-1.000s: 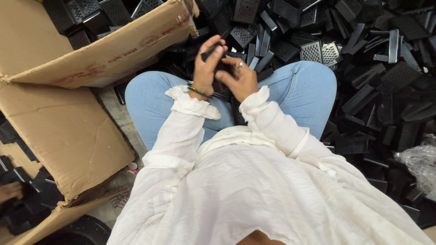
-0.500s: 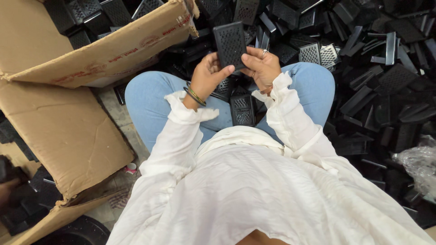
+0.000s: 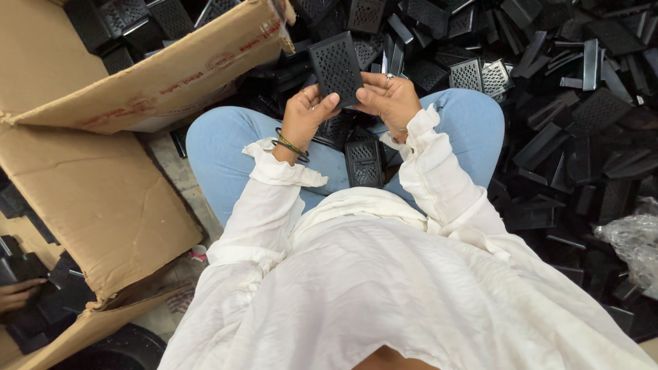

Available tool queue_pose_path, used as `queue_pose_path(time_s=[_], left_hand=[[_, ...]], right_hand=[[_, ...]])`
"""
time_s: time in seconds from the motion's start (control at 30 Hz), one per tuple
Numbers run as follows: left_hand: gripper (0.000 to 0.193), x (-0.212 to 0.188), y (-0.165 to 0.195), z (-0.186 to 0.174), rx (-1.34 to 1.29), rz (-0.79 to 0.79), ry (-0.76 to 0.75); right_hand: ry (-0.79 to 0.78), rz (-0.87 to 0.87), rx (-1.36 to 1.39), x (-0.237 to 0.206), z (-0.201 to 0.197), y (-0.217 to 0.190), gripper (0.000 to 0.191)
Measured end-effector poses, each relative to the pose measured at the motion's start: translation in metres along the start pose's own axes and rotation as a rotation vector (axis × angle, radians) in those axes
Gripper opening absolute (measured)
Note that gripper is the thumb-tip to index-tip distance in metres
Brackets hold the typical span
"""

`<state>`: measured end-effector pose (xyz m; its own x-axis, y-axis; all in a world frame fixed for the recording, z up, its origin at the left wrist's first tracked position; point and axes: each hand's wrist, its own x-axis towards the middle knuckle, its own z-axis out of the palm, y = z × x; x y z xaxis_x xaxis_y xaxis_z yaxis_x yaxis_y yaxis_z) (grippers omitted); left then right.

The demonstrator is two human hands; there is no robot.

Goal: The person sits on the floor surrounded by black plastic parts and repeatedly picks them up, turns them over, and places them into a cardboard box. The person handles the parts one at a time, inspecting them before placing them in the box.

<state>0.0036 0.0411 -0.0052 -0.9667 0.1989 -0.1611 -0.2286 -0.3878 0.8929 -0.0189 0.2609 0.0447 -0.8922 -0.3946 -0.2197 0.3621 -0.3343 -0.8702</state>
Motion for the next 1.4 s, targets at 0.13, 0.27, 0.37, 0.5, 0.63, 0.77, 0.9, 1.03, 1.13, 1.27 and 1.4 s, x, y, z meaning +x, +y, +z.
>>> queue_pose_path(time_s=[0.13,0.27,0.37,0.5,0.63,0.77,0.9,1.03,1.13,1.27,1.4], left_hand=[[0.038,0.000,-0.012,-0.004,0.013,0.026,0.024],[0.039,0.004,-0.023,-0.010,0.056,0.045,0.034],[0.042,0.009,-0.023,-0.006,0.043,0.085,-0.007],[0.070,0.013,-0.003,0.005,0.068,0.515,0.126],[0.066,0.004,0.028,0.000,0.790,0.751,0.234],[0.040,-0.004,0.040,0.005,0.750,0.287,0.193],[0.042,-0.007,0.054,0.006,0.842,0.332,0.282],[0.026,0.022,0.104,-0.035,0.416,0.763,0.716],[0.015,0.048,0.155,-0.085,0.484,0.849,0.814],[0.074,0.050,0.157,-0.084,0.355,0.974,0.609],[0.069,0.011,0.097,-0.023,0.608,0.941,0.656]], right_hand=[[-0.001,0.013,0.048,0.001,-0.003,0.009,0.040],[0.059,0.041,0.054,0.005,-0.006,0.015,0.038],[0.131,-0.006,-0.121,0.005,-0.001,0.018,0.038],[0.085,-0.286,-0.646,-0.004,0.013,0.017,0.039],[0.059,-0.334,-0.939,-0.014,0.020,0.006,0.037],[0.049,-0.198,-0.726,-0.020,0.021,0.003,0.033],[-0.018,-0.229,-0.535,-0.009,0.004,0.007,0.037],[0.232,-0.294,-0.446,0.048,-0.029,-0.004,0.043],[0.470,-0.433,-0.832,0.100,-0.039,-0.017,0.063],[0.578,-0.404,-0.998,0.140,-0.031,-0.031,0.091],[0.582,-0.252,-0.940,0.146,-0.024,-0.033,0.090]])
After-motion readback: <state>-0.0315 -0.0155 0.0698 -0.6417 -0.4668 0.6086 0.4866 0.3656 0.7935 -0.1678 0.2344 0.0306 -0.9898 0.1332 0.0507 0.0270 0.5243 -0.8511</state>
